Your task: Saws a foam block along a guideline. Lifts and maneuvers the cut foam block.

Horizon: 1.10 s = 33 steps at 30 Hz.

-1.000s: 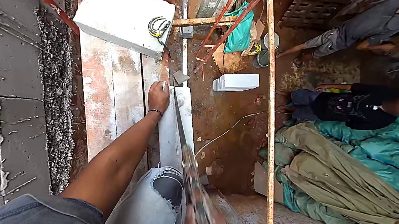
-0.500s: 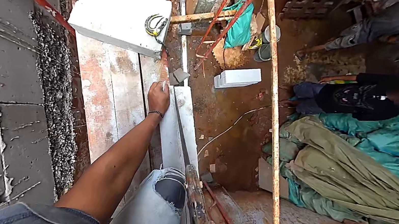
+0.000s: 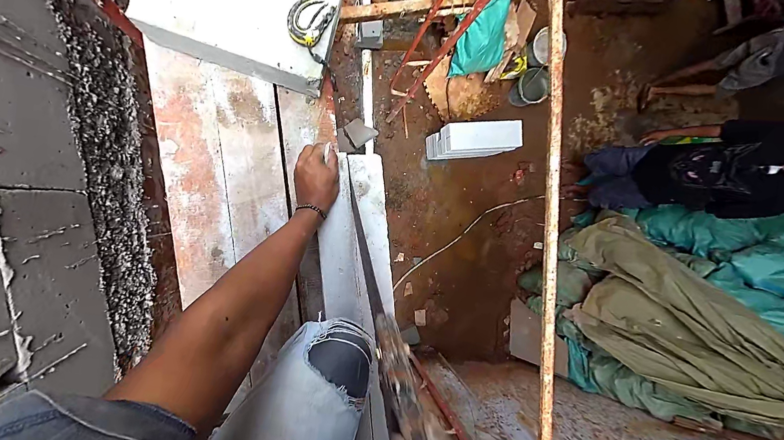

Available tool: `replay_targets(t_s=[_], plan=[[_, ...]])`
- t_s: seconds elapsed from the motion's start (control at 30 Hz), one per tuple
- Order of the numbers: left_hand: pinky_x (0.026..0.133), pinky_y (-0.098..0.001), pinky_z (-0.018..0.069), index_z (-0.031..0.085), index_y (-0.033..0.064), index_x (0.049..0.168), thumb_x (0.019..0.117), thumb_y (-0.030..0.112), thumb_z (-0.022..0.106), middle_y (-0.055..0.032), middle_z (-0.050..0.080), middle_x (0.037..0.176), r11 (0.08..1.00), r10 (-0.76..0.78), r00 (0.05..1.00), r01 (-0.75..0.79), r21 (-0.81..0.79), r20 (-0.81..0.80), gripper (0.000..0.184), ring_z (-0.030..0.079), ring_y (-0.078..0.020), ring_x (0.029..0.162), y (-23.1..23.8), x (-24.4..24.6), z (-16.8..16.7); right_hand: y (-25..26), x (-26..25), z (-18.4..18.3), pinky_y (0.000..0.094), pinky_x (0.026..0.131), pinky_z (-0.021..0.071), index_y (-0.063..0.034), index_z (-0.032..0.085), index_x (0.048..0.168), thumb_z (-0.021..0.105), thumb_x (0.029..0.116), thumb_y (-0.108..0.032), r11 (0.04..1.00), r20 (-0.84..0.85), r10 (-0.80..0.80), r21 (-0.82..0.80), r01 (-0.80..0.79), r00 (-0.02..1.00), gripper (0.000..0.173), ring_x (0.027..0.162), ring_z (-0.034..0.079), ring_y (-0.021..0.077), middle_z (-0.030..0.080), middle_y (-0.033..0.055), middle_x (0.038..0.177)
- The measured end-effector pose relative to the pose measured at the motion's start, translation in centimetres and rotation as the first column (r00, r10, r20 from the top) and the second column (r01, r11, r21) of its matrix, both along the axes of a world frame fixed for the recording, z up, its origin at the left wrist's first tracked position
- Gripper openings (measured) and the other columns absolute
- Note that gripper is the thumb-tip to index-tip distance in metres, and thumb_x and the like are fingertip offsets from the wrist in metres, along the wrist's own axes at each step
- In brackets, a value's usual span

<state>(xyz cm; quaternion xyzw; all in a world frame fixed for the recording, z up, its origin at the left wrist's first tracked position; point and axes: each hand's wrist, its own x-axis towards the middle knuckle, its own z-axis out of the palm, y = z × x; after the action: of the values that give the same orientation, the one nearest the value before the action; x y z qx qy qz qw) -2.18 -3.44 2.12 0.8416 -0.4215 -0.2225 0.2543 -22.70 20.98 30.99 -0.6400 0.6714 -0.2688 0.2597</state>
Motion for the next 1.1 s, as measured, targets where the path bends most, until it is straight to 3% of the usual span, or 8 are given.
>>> replay_targets(t_s=[0.13,0.33,0.43,0.53,0.6,0.83,1.03,1.1], plan=[[0.098,-0.0473,0.0506,0.070,0.0000,0.106,0.1086,0.029,0.040,-0.0184,0.069,0.106,1.000,-0.017,1.000,0.017,0.002,0.000,0.042,0.067,-0.0319,0.108,0.4,-0.3,0.0,-11.2,5.8,-9.7,0.0291,0.064,0.0601,-0.0012,0.074,0.113,0.073,0.0908,-0.025,0.999,0.036,-0.033,-0.042,0.035,0.999,0.033,0.069,0.071,0.0077,0.075,0.0040,0.081],[0.104,-0.0507,0.0491,0.061,0.0035,0.134,0.1085,0.029,0.040,-0.0166,0.059,0.140,0.998,-0.019,1.000,0.018,0.058,0.013,0.041,0.058,-0.0329,0.130,1.6,-1.0,1.3,-12.0,7.4,-8.8,0.0470,0.060,0.0560,-0.0150,0.072,0.123,0.065,0.0969,-0.048,0.981,-0.018,-0.073,0.177,0.075,0.997,0.042,0.064,0.069,0.0200,0.071,0.0032,0.073],[0.109,-0.0481,0.0469,0.049,0.0107,0.150,0.1094,0.024,0.034,-0.0096,0.036,0.164,0.995,-0.078,0.997,0.077,0.055,0.026,0.046,0.046,-0.0309,0.143,2.7,-1.3,0.5,-7.6,5.9,-5.6,0.0381,0.062,0.0600,-0.0034,0.073,0.118,0.067,0.0947,-0.036,0.996,-0.052,-0.073,0.055,0.076,0.996,0.040,0.069,0.073,0.0147,0.076,0.0056,0.082],[0.112,-0.0467,0.0447,0.052,0.0068,0.146,0.1071,0.020,0.035,-0.0154,0.046,0.156,0.997,-0.076,0.997,0.076,0.002,0.029,0.044,0.050,-0.0332,0.140,2.8,-1.2,-0.7,-0.4,1.8,0.7,0.0189,0.079,0.0604,0.0072,0.071,0.111,0.069,0.0932,-0.025,0.998,0.032,-0.064,-0.004,0.064,0.997,0.037,0.087,0.072,0.0002,0.077,0.0077,0.095],[0.110,-0.0467,0.0456,0.054,0.0047,0.143,0.1071,0.022,0.038,-0.0187,0.049,0.152,0.997,-0.073,0.997,0.074,-0.015,0.021,0.043,0.052,-0.0346,0.136,2.8,-1.2,-0.7,1.6,0.4,2.4,0.0184,0.088,0.0592,0.0080,0.070,0.111,0.071,0.0941,-0.019,0.997,0.135,-0.080,0.028,0.077,0.988,0.032,0.097,0.071,-0.0019,0.077,0.0058,0.101],[0.109,-0.0478,0.0463,0.057,0.0038,0.142,0.1077,0.027,0.042,-0.0207,0.050,0.150,0.998,-0.054,0.998,0.055,-0.041,0.019,0.044,0.053,-0.0370,0.135,2.3,-0.8,-0.6,-13.7,7.5,-9.6,0.0380,0.056,0.0546,-0.0111,0.075,0.115,0.067,0.0937,-0.035,0.989,-0.015,-0.086,0.118,0.087,0.996,0.033,0.059,0.066,0.0116,0.071,0.0005,0.072],[0.112,-0.0470,0.0439,0.055,0.0032,0.142,0.1081,0.028,0.041,-0.0212,0.048,0.151,0.997,-0.063,0.998,0.064,-0.041,0.024,0.044,0.052,-0.0364,0.136,3.0,-1.1,-0.7,1.0,0.1,1.8,0.0189,0.085,0.0597,0.0097,0.069,0.111,0.068,0.0954,-0.022,0.997,0.097,-0.046,0.070,0.039,0.994,0.036,0.093,0.072,-0.0005,0.077,0.0082,0.098],[0.112,-0.0451,0.0439,0.056,0.0034,0.142,0.1074,0.027,0.041,-0.0212,0.049,0.151,0.997,-0.056,0.998,0.057,-0.042,0.030,0.044,0.051,-0.0352,0.137,2.9,-1.1,-0.9,0.1,0.1,1.7,0.0212,0.086,0.0605,0.0109,0.069,0.112,0.069,0.0950,-0.017,0.996,0.127,-0.046,0.076,0.037,0.991,0.033,0.095,0.072,0.0020,0.077,0.0089,0.099]])
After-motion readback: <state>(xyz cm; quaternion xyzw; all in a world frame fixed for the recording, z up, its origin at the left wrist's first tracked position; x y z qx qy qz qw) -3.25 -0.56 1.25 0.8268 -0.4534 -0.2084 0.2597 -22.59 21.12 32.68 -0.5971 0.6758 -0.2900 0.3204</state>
